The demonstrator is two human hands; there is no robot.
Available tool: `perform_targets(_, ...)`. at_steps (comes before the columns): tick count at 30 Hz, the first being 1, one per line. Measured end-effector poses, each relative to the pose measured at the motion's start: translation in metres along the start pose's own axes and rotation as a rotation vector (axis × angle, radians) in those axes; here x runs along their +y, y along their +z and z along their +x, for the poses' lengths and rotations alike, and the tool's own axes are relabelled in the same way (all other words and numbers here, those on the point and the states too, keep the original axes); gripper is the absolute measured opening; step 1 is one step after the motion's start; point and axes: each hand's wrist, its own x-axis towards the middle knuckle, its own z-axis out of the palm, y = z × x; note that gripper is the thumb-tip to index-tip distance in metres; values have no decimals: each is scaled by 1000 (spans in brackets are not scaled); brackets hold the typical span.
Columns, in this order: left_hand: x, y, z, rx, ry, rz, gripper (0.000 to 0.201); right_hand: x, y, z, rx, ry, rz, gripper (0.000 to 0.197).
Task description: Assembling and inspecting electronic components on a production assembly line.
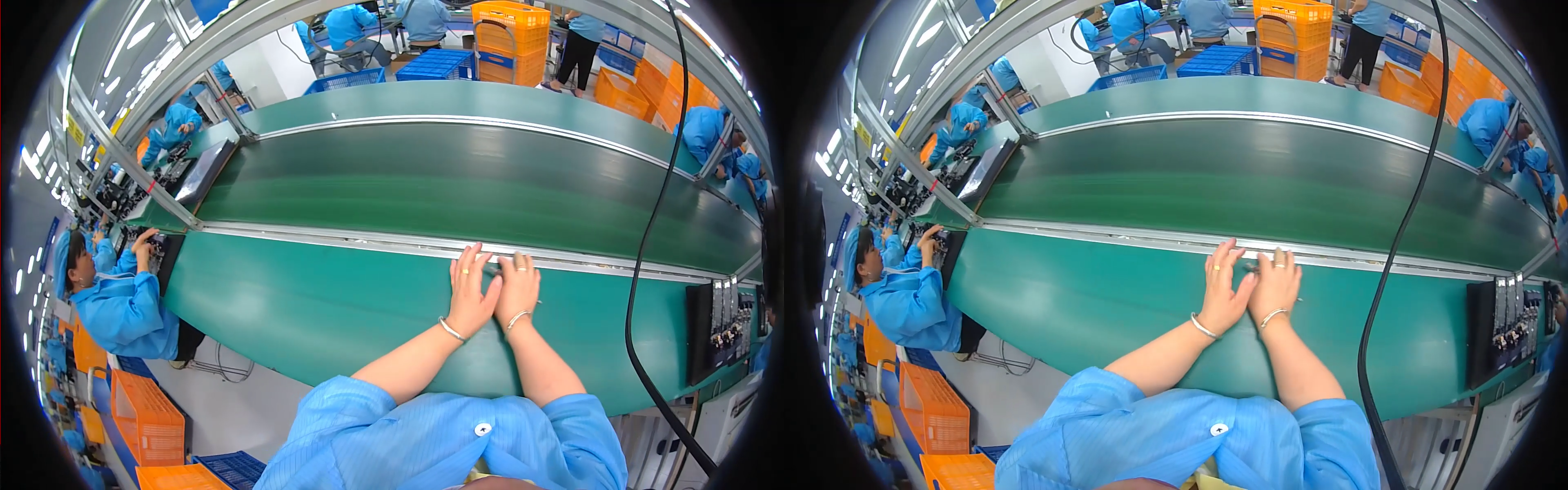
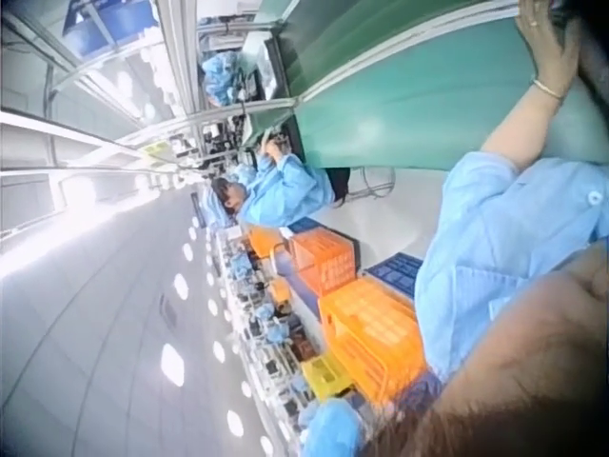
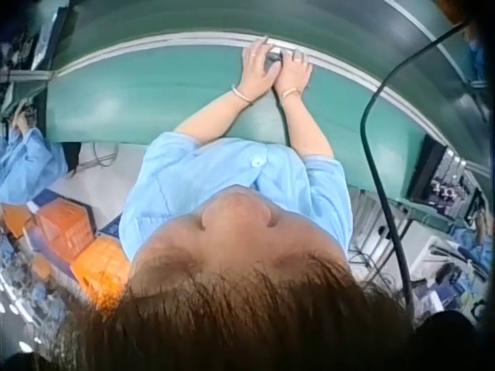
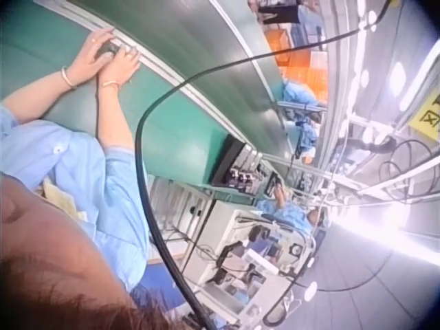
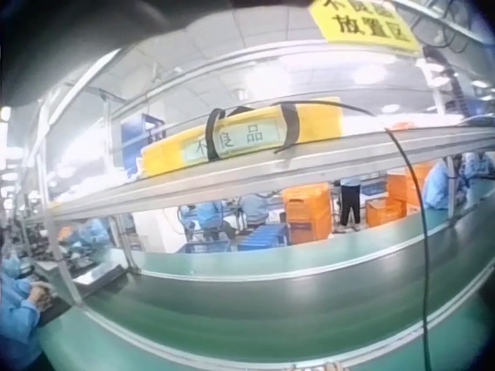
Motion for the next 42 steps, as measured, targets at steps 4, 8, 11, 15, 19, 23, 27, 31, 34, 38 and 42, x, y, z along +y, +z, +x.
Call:
perform_targets(4,9,-17,-4,-274,146,236,40,1,36,-8,-5,-121,128,32)
perform_targets(8,7,-11,-2,-369,48,-48,40,-8,7,-6,-56,-62,377,34)
perform_targets(11,5,-7,4,-391,58,-99,40,-1,18,-6,-48,-17,424,38)
perform_targets(15,8,-10,11,-382,47,-136,37,-5,14,-5,-69,2,493,44)
perform_targets(19,4,-9,10,-390,60,-154,37,-2,13,-3,-80,-7,508,48)
perform_targets(23,0,-9,11,-400,47,-185,37,-4,6,-3,-88,-27,482,43)
perform_targets(27,1,-11,10,-418,23,-211,38,-1,14,-4,-89,-37,445,42)
perform_targets(31,4,-13,10,-432,1,-197,38,-4,11,-4,-108,-15,466,41)
perform_targets(34,3,-13,10,-434,19,-203,36,-4,5,-4,-165,-87,337,42)
perform_targets(38,4,-13,10,-420,17,-194,32,-3,15,-7,-165,-131,234,41)
perform_targets(42,4,-12,11,-399,48,-175,28,-3,18,-10,-174,-140,213,41)
